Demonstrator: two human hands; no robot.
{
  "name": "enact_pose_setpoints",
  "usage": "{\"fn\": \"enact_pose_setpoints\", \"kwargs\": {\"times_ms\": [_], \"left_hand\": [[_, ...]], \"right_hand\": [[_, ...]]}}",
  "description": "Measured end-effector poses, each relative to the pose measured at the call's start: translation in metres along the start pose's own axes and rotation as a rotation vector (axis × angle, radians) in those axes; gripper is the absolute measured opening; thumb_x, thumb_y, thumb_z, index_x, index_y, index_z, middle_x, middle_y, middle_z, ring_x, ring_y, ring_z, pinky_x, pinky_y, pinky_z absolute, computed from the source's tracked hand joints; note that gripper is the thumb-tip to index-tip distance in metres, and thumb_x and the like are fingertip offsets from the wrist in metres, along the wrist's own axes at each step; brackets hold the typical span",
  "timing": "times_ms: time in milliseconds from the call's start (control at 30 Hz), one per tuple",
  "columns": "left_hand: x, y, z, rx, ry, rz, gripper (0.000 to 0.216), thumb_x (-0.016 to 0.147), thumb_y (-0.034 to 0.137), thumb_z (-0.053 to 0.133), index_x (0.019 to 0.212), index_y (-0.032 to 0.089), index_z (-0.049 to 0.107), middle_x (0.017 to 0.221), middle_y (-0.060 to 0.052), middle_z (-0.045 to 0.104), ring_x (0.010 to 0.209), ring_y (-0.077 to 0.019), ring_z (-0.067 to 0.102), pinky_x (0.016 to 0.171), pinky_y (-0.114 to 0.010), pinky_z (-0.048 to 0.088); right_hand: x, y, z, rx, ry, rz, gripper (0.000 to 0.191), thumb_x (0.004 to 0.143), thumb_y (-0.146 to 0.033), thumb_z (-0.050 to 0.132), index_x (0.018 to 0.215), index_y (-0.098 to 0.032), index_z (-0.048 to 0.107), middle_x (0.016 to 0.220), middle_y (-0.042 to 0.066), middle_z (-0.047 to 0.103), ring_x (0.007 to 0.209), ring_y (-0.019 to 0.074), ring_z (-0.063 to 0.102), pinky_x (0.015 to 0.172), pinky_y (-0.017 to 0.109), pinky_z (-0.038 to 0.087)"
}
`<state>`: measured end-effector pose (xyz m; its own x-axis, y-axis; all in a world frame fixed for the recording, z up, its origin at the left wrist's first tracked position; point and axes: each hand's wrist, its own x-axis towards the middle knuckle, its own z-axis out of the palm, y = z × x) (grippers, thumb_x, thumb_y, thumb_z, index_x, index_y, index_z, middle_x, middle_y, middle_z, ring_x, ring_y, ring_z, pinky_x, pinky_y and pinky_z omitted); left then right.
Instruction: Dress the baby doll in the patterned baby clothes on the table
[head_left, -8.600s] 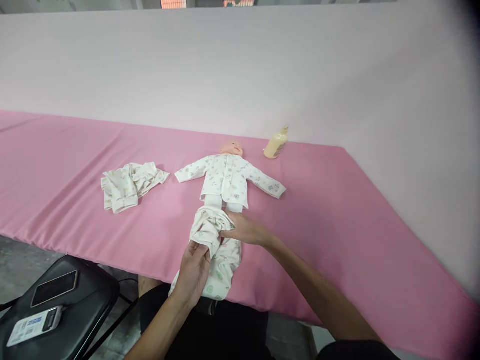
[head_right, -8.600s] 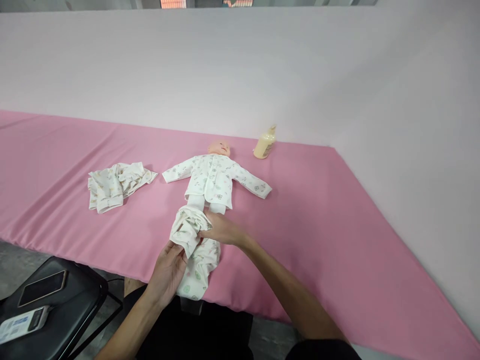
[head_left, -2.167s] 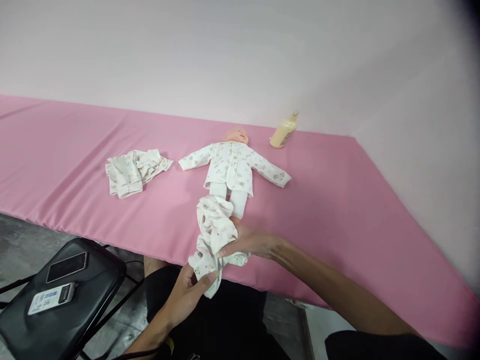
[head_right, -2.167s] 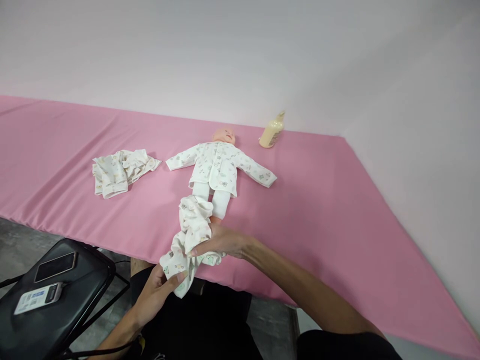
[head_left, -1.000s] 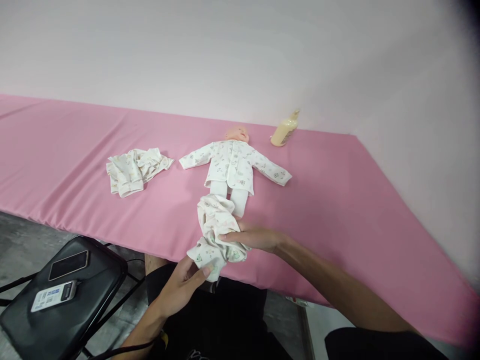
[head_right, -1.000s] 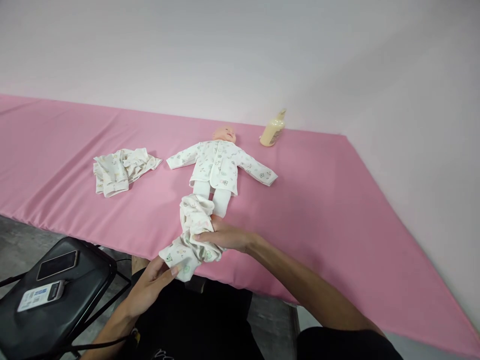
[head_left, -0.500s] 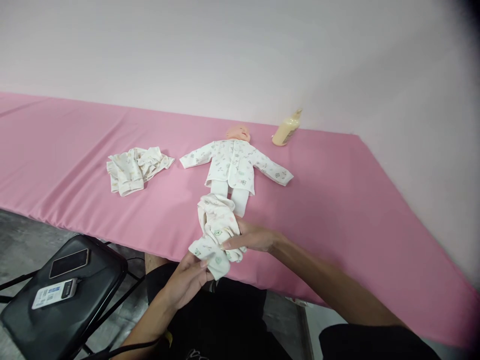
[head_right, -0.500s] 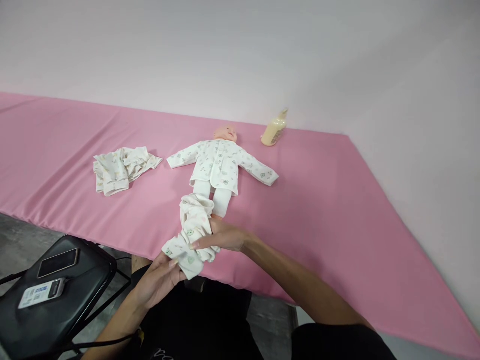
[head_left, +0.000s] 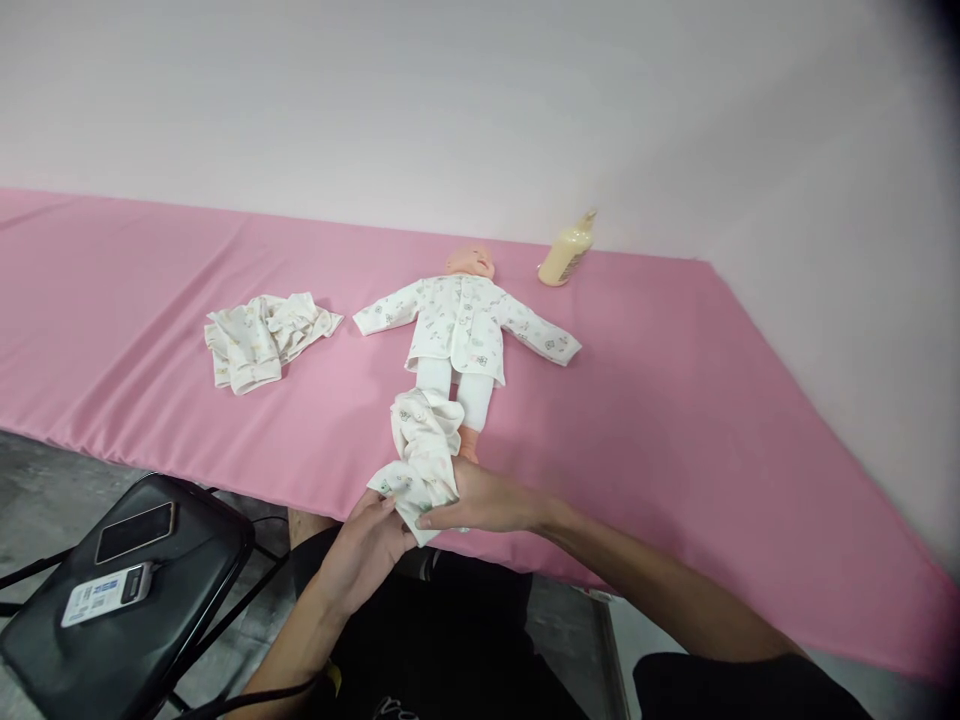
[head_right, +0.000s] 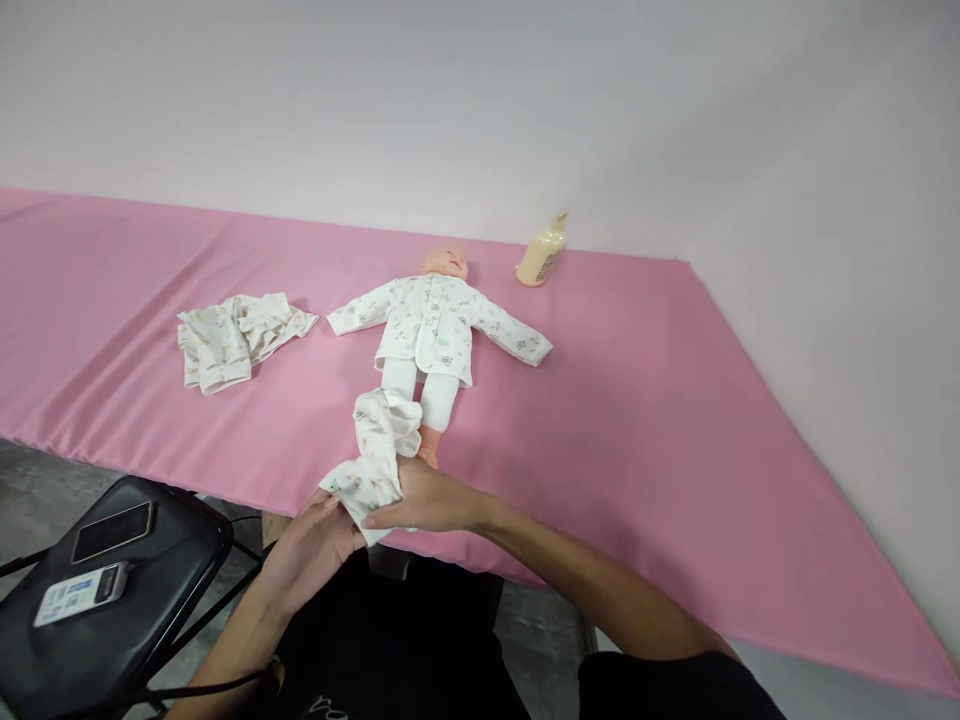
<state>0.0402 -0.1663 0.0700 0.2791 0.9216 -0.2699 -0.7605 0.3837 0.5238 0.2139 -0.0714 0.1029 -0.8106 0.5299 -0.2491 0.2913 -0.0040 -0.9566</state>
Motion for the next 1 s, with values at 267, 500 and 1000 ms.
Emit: {"fn": "enact_pose_setpoints", "kwargs": {"times_ms": [267,500,1000], "left_hand": [[0.002,-0.028,0.005,0.095,0.292,0.093,0.044,0.087,0.019,0.068,0.13,0.02,0.058,0.128,-0.008,0.063,0.125,-0.0223,0.054,0.111,-0.037,0.038],[0.009,-0.028,0.011,0.069,0.286,0.168,0.035,0.083,0.019,0.071,0.118,0.014,0.067,0.113,-0.009,0.069,0.113,-0.0228,0.061,0.103,-0.036,0.043],[0.017,-0.036,0.022,0.067,0.202,0.099,0.03,0.083,0.022,0.073,0.111,0.015,0.068,0.101,-0.008,0.071,0.099,-0.0197,0.067,0.091,-0.031,0.052]], "right_hand": [[0.002,0.003,0.011,0.031,0.121,-0.043,0.015,0.081,-0.018,0.058,0.096,-0.021,0.057,0.097,0.002,0.059,0.094,0.0187,0.056,0.082,0.031,0.049],[-0.008,0.0,0.012,-0.1,0.135,-0.062,0.013,0.086,-0.022,0.055,0.098,-0.019,0.056,0.102,0.005,0.059,0.096,0.02,0.057,0.084,0.035,0.051],[-0.05,0.001,0.03,-0.997,0.262,-0.286,0.039,0.096,-0.027,0.049,0.13,-0.01,0.055,0.142,0.021,0.049,0.137,0.0352,0.04,0.112,0.053,0.037]]}}
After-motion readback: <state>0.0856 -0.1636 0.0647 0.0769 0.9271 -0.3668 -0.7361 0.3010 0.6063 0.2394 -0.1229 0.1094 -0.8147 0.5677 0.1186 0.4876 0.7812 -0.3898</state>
